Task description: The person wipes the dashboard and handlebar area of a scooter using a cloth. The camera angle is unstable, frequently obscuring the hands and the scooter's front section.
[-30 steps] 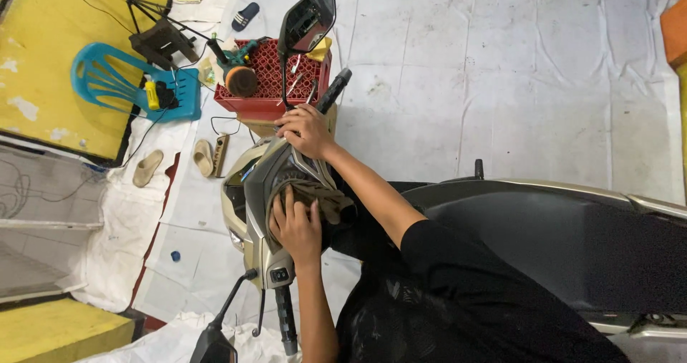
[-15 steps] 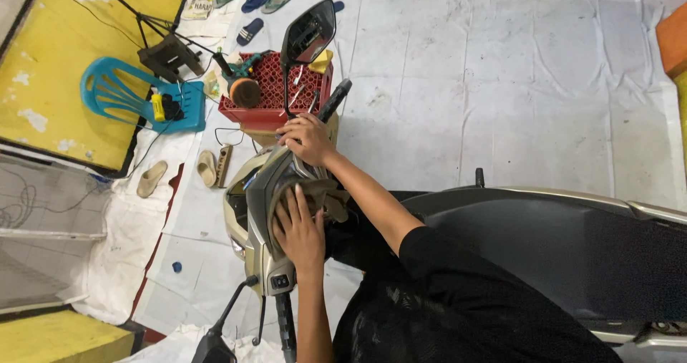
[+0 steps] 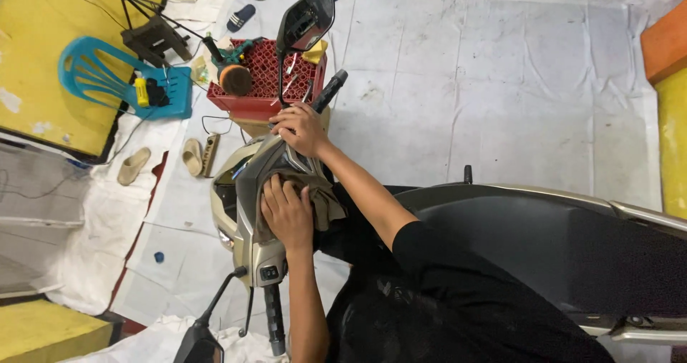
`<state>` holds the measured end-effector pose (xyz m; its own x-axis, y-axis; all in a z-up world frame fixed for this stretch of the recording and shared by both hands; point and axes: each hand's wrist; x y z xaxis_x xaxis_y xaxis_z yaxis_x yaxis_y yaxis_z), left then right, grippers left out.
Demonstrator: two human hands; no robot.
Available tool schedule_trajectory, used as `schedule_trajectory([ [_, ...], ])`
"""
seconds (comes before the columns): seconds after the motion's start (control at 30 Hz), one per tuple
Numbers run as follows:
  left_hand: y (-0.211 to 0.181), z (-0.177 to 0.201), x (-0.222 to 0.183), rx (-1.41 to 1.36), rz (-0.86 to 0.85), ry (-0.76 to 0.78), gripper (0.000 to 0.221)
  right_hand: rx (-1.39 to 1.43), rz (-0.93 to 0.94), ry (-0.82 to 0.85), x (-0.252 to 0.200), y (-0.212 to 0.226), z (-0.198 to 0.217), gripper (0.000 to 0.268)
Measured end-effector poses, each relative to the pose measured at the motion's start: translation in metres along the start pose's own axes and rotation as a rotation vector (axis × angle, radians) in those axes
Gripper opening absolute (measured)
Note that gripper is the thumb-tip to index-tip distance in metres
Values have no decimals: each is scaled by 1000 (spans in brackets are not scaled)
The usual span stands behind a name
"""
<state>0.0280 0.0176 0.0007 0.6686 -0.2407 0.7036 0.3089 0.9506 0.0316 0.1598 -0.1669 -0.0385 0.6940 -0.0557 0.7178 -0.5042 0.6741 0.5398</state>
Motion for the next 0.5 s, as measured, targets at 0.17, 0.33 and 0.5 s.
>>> schedule_trajectory([
  [0.17, -3, 29, -32, 82, -25, 81, 50, -56, 16, 9, -4, -2, -1, 23],
  [0.33, 4, 45, -48, 16, -17, 34, 38, -20, 26, -9, -3, -7, -5, 24],
  [0.5, 19, -3, -29, -67, 61, -60, 33, -49, 21, 18, -2, -7, -3, 25],
])
Point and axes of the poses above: each hand's wrist, its own x-axis towards the middle knuckle, its own z-axis out of the back of the hand, y = z × x, and after that the axes turned 13 degrees about z, right-handed
